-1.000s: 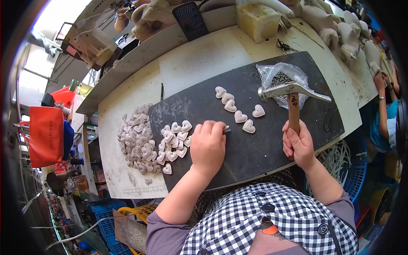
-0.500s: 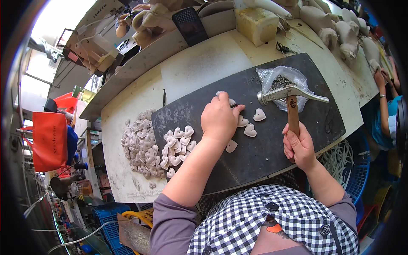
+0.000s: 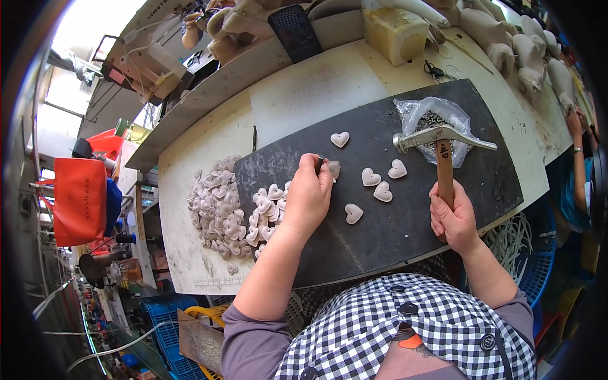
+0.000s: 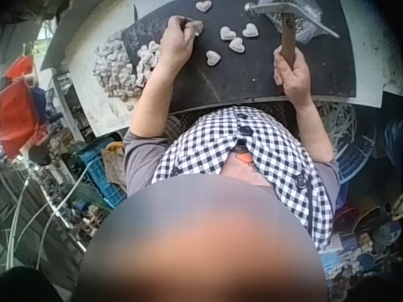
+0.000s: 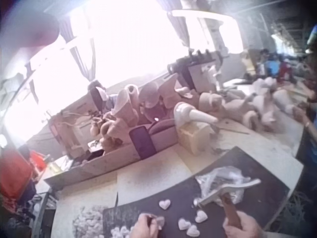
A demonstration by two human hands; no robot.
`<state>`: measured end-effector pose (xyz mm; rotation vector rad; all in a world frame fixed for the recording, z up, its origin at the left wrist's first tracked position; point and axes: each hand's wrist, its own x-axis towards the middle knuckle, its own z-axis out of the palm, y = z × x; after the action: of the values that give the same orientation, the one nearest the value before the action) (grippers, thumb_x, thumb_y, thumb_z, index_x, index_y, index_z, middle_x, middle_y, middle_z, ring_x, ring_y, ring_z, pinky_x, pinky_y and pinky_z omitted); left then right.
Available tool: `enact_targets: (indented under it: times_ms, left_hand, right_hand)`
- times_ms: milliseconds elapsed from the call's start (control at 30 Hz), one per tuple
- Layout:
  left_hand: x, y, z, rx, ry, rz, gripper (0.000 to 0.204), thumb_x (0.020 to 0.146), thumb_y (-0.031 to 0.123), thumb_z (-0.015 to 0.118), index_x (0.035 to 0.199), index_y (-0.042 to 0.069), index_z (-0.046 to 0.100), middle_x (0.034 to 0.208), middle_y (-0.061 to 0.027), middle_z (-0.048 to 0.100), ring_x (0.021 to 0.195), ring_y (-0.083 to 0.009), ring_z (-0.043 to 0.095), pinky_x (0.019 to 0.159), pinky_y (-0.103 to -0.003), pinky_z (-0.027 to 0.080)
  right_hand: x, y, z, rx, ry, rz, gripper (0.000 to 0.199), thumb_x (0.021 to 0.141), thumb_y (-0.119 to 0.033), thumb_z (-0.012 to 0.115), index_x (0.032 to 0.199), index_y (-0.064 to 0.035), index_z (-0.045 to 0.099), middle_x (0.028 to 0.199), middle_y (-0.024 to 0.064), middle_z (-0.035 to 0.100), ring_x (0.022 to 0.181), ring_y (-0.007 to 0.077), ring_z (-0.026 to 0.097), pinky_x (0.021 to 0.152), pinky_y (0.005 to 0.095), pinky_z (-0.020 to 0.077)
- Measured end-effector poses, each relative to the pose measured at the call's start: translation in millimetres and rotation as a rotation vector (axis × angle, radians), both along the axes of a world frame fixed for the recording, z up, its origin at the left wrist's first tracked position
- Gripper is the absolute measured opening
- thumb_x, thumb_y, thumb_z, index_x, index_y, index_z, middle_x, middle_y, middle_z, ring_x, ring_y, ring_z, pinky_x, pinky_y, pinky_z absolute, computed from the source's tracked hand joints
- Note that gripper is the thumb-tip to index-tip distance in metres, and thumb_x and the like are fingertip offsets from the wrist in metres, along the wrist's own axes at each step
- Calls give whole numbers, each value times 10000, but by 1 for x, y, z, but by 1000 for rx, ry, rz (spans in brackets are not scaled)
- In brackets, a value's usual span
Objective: Attaching small metal rivets to heart-shaped decorative shoe components using a hammer and a setter tool.
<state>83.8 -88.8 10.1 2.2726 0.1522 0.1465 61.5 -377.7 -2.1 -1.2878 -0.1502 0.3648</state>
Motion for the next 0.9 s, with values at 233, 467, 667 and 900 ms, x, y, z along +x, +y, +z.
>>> enact_targets:
  times_ms: [233, 467, 667, 900]
  left_hand:
    - [-26, 1, -6, -28, -169, -41, 281, 925, 90, 642, 1177, -1, 558, 1025, -142, 634, 873, -238, 629, 817, -340, 514]
    - [-9, 11, 1, 151, -210, 7, 307, 856, 160, 727, 1101, 25, 602, 1030, -152, 586, 914, -319, 635, 795, -380, 519]
    - [51, -18, 19, 366, -34, 17, 371, 839, 287, 744, 1071, 27, 617, 990, -140, 652, 915, -314, 647, 817, -396, 509]
    - [35, -3, 23, 437, 42, -4, 254, 897, 219, 648, 1026, 13, 574, 912, -182, 684, 864, -342, 670, 762, -443, 521]
  right_hand:
    - [0, 3, 0, -27, -22, -28, 131, 1009, -129, 546, 1065, -40, 469, 708, -5, 468, 472, 49, 414, 455, 201, 382]
    - [1, 4, 1, -48, -12, -41, 129, 1013, -139, 540, 1060, -43, 469, 706, -8, 461, 473, 48, 410, 454, 203, 381]
    - [-1, 6, 4, -69, -7, -34, 133, 1010, -141, 546, 1059, -44, 469, 710, -7, 462, 477, 49, 413, 455, 204, 382]
    - [0, 5, 2, -55, -10, -50, 135, 1005, -135, 551, 1056, -42, 467, 727, -4, 469, 477, 48, 417, 458, 207, 390]
